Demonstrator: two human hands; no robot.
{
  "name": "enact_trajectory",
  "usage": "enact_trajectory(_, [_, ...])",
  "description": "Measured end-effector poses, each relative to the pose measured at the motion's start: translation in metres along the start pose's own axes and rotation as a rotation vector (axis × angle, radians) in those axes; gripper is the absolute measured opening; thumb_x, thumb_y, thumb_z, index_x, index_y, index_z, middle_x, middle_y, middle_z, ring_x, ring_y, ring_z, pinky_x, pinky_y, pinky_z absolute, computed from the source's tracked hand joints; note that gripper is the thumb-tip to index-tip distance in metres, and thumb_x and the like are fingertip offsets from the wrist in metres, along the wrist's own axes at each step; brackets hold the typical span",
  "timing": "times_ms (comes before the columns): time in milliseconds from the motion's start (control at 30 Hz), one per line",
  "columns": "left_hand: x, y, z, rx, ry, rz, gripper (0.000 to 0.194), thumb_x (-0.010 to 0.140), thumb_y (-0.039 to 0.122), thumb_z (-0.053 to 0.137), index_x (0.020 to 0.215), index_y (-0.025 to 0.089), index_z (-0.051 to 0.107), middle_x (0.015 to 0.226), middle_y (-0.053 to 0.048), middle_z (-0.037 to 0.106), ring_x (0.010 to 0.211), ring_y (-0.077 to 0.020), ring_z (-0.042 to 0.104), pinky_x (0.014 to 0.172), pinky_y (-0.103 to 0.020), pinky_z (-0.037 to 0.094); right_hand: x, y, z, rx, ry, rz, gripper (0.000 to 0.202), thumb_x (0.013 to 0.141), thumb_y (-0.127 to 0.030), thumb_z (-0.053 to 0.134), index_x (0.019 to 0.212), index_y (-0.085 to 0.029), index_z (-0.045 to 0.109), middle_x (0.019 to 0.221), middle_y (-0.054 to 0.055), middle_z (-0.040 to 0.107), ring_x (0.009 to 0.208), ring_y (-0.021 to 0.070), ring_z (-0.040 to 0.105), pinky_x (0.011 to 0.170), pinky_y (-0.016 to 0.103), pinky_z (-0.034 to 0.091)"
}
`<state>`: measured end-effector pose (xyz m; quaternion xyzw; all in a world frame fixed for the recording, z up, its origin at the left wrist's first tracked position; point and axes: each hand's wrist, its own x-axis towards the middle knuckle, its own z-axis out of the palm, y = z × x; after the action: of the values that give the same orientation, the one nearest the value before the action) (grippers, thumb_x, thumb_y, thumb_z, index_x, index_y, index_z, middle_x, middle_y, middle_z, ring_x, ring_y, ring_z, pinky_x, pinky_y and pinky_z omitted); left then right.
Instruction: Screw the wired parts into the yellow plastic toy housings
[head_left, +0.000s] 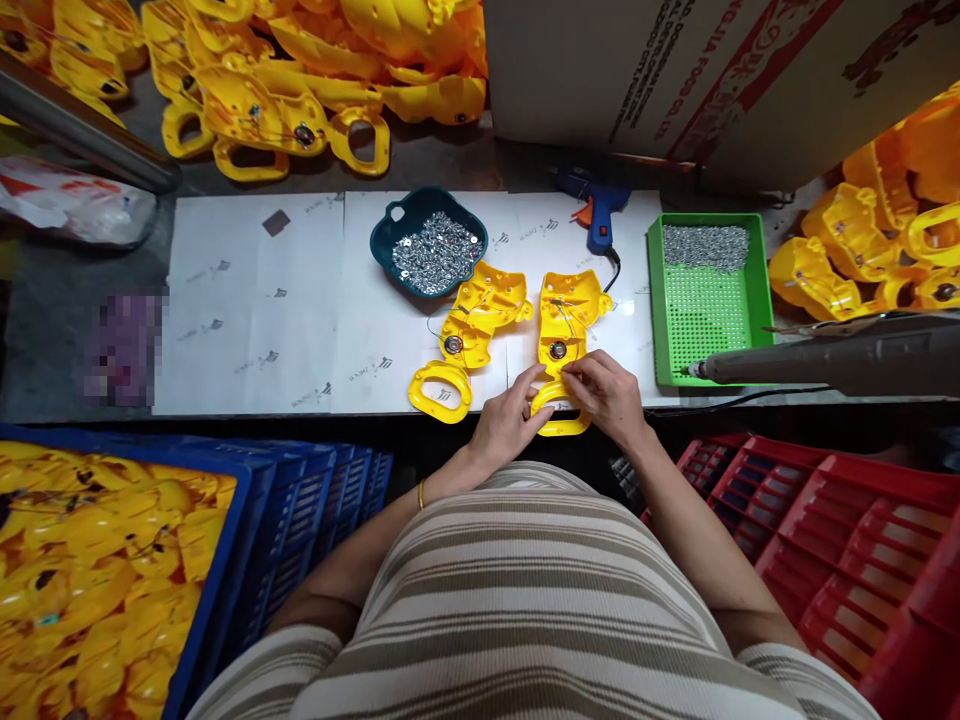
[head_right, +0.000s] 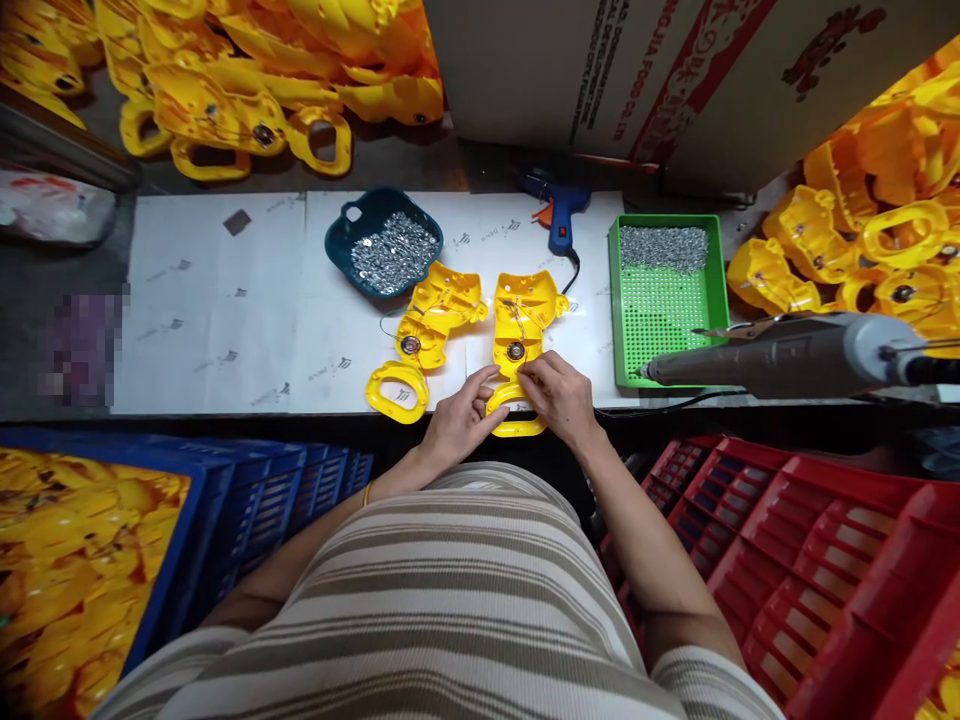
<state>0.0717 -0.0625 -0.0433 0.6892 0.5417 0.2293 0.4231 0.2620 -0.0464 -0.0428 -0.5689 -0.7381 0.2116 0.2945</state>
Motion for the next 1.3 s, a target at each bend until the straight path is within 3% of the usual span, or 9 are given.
enact_trajectory(233, [0.003, 0.004, -0.001, -0.102, 0.005, -0.044, 0.051, 0.083, 0.021, 0.064, 0.132, 0.022, 0.05, 0.088, 0.002, 0.065, 0.06, -0.0062, 0.059, 0.063, -0.018, 0.049, -0.013, -0.002, 0.001, -0.317, 0.043, -0.142, 0.023, 0.096, -0.027, 0.049, 0.102, -0.019, 0.069, 0.088, 0.006, 0.069, 0.077, 0.0122, 0.063, 0.059, 0.022, 0.042])
enact_trajectory(500, [0.005, 0.001, 0.002, -0.14, 0.012, -0.034, 0.049, 0.083, 0.019, 0.062, 0.13, 0.021, 0.051, 0.083, 0.003, 0.064, 0.061, -0.0067, 0.059, 0.062, -0.017, 0.048, -0.023, -0.014, -0.014, -0.632, -0.337, -0.231, 0.042, 0.093, -0.018, 0.044, 0.134, -0.01, 0.051, 0.117, 0.016, 0.062, 0.1, 0.023, 0.055, 0.053, 0.027, 0.046])
enact_trajectory(600, [0.006, 0.002, 0.006, -0.096, 0.011, -0.022, 0.047, 0.083, 0.021, 0.063, 0.129, 0.02, 0.051, 0.082, 0.002, 0.065, 0.062, -0.0082, 0.06, 0.061, -0.018, 0.048, -0.023, -0.013, -0.013, -0.642, -0.396, -0.244, 0.049, 0.088, -0.011, 0.046, 0.136, -0.007, 0.048, 0.117, 0.019, 0.06, 0.101, 0.0276, 0.053, 0.052, 0.029, 0.05])
enact_trajectory(767, [0.0, 0.01, -0.007, 0.113, 0.029, 0.114, 0.042, 0.09, 0.029, 0.059, 0.131, 0.022, 0.053, 0.089, -0.002, 0.071, 0.069, -0.0128, 0.064, 0.069, -0.024, 0.051, -0.02, 0.0, -0.017, -0.582, -0.317, -0.296, 0.053, 0.084, -0.006, 0.046, 0.136, -0.014, 0.048, 0.116, 0.017, 0.062, 0.1, 0.028, 0.055, 0.046, 0.029, 0.047])
enact_trajectory(867, [-0.008, 0.002, -0.037, 0.303, 0.296, 0.178, 0.026, 0.09, 0.031, 0.059, 0.114, 0.022, 0.065, 0.101, -0.008, 0.07, 0.095, -0.0213, 0.064, 0.091, -0.035, 0.049, -0.017, 0.007, -0.024, -0.566, -0.218, -0.273, 0.049, 0.084, -0.011, 0.051, 0.132, -0.019, 0.052, 0.115, 0.014, 0.064, 0.099, 0.026, 0.058, 0.046, 0.027, 0.044])
enact_trajectory(933, [-0.013, -0.011, -0.058, 0.407, 0.508, 0.108, 0.029, 0.085, 0.032, 0.065, 0.112, 0.019, 0.066, 0.12, -0.014, 0.064, 0.115, -0.028, 0.055, 0.103, -0.044, 0.041, -0.014, 0.008, -0.028, -0.558, -0.143, -0.244, 0.045, 0.084, -0.017, 0.054, 0.129, -0.019, 0.055, 0.115, 0.014, 0.065, 0.097, 0.0258, 0.06, 0.044, 0.027, 0.04])
enact_trajectory(1000, [-0.018, -0.025, -0.074, 0.433, 0.589, -0.022, 0.043, 0.079, 0.033, 0.071, 0.118, 0.017, 0.062, 0.129, -0.017, 0.058, 0.122, -0.0314, 0.05, 0.105, -0.048, 0.039, -0.009, 0.004, -0.03, -0.525, -0.051, -0.213, 0.044, 0.083, -0.018, 0.055, 0.127, -0.018, 0.056, 0.115, 0.015, 0.064, 0.096, 0.0257, 0.061, 0.047, 0.028, 0.041])
enact_trajectory(1167, [-0.028, -0.037, -0.071, 0.185, 0.432, -0.17, 0.051, 0.083, 0.034, 0.068, 0.129, 0.018, 0.052, 0.107, -0.009, 0.07, 0.102, -0.023, 0.062, 0.091, -0.038, 0.049, 0.006, -0.034, -0.012, -0.245, 0.138, -0.159, 0.027, 0.089, -0.021, 0.054, 0.114, -0.02, 0.063, 0.106, 0.012, 0.065, 0.093, 0.0223, 0.064, 0.066, 0.031, 0.052])
enact_trajectory(1300, [-0.028, -0.033, -0.059, 0.019, 0.44, -0.202, 0.048, 0.083, 0.036, 0.068, 0.126, 0.02, 0.052, 0.1, -0.006, 0.07, 0.088, -0.0165, 0.066, 0.079, -0.029, 0.052, 0.016, -0.065, 0.022, -0.073, 0.03, -0.113, 0.023, 0.093, -0.032, 0.052, 0.11, -0.022, 0.065, 0.105, 0.01, 0.064, 0.081, 0.0166, 0.065, 0.054, 0.026, 0.047])
